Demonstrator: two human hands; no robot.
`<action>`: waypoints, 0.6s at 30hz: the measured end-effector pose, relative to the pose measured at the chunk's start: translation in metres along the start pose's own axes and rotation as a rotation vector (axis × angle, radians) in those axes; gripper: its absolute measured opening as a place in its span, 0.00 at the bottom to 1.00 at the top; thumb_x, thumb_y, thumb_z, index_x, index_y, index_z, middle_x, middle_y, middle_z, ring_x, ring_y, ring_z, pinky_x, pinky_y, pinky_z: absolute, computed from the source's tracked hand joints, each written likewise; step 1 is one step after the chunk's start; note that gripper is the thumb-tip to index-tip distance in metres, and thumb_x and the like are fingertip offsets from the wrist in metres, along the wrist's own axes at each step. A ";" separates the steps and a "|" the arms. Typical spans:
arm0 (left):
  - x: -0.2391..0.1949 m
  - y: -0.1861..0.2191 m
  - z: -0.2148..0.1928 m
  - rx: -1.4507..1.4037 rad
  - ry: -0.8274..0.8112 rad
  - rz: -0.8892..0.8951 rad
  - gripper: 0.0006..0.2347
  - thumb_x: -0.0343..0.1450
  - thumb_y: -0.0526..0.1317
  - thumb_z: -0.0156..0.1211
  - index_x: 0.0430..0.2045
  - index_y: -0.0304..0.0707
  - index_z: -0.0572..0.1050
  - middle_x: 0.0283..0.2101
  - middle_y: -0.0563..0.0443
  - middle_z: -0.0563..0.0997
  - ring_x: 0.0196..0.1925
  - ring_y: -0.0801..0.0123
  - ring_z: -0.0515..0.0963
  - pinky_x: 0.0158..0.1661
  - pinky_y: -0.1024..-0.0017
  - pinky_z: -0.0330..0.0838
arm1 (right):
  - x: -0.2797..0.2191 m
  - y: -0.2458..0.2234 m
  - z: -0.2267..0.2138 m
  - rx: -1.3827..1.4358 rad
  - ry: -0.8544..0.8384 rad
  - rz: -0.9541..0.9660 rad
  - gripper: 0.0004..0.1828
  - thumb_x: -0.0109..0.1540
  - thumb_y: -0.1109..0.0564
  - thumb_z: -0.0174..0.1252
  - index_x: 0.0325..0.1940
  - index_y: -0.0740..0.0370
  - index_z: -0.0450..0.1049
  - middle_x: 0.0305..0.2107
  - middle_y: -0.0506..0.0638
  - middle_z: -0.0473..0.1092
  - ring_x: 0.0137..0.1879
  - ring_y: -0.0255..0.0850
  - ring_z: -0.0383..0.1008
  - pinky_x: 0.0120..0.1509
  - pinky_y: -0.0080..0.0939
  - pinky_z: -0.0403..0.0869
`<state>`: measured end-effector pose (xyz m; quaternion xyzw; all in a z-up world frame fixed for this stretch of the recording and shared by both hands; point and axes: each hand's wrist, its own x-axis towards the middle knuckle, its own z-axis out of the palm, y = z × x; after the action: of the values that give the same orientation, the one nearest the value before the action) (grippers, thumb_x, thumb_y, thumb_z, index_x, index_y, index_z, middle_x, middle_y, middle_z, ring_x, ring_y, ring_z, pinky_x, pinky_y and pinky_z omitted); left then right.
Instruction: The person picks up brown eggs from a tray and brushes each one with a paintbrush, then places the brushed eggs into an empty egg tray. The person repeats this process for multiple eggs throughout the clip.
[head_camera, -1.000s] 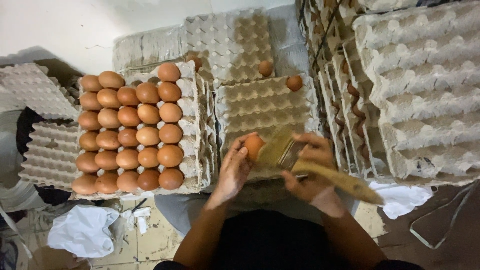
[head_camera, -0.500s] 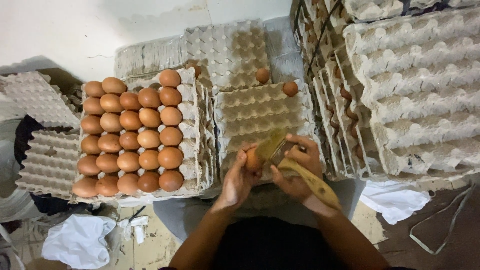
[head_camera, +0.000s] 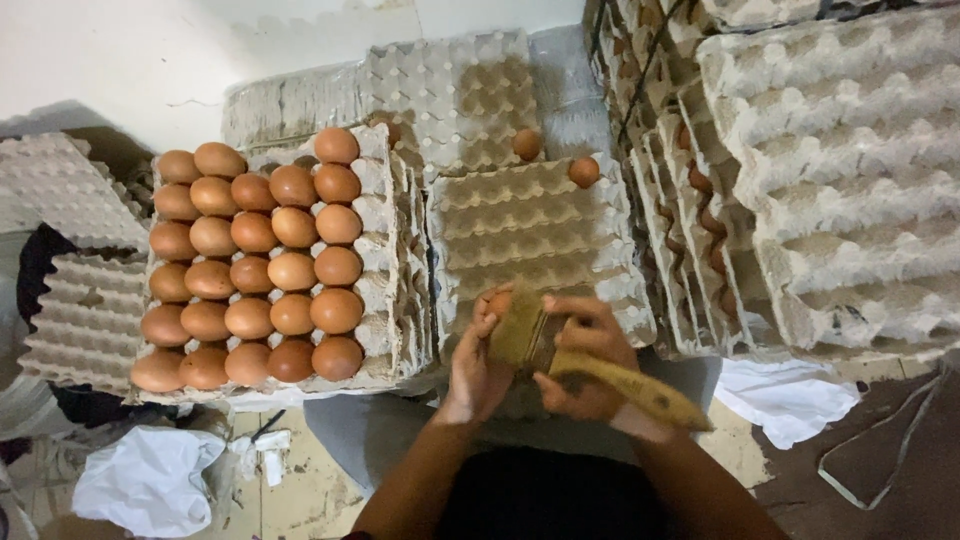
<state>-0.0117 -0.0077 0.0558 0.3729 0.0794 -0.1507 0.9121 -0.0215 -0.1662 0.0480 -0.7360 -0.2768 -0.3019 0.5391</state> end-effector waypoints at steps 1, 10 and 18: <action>0.003 0.001 -0.002 -0.003 0.006 0.002 0.19 0.73 0.44 0.45 0.58 0.37 0.64 0.48 0.39 0.72 0.47 0.58 0.72 0.50 0.65 0.68 | -0.013 0.012 0.000 0.004 -0.005 0.002 0.29 0.46 0.54 0.77 0.46 0.54 0.69 0.55 0.60 0.72 0.61 0.59 0.75 0.55 0.52 0.75; 0.009 -0.012 -0.019 -0.011 -0.035 0.015 0.20 0.75 0.45 0.42 0.62 0.39 0.64 0.51 0.39 0.71 0.47 0.58 0.70 0.50 0.62 0.68 | -0.015 0.010 -0.006 -0.167 -0.101 0.188 0.22 0.45 0.54 0.74 0.31 0.64 0.69 0.53 0.63 0.68 0.62 0.63 0.72 0.63 0.60 0.73; 0.010 -0.010 -0.005 -0.021 -0.008 -0.047 0.21 0.75 0.48 0.39 0.62 0.38 0.64 0.46 0.45 0.75 0.37 0.70 0.70 0.34 0.77 0.65 | -0.001 0.008 -0.007 -0.113 0.122 0.065 0.28 0.49 0.54 0.76 0.44 0.57 0.66 0.55 0.60 0.69 0.62 0.60 0.74 0.65 0.57 0.72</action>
<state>-0.0060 -0.0131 0.0431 0.3609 0.0862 -0.1728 0.9124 -0.0179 -0.1754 0.0439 -0.7540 -0.2019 -0.3439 0.5220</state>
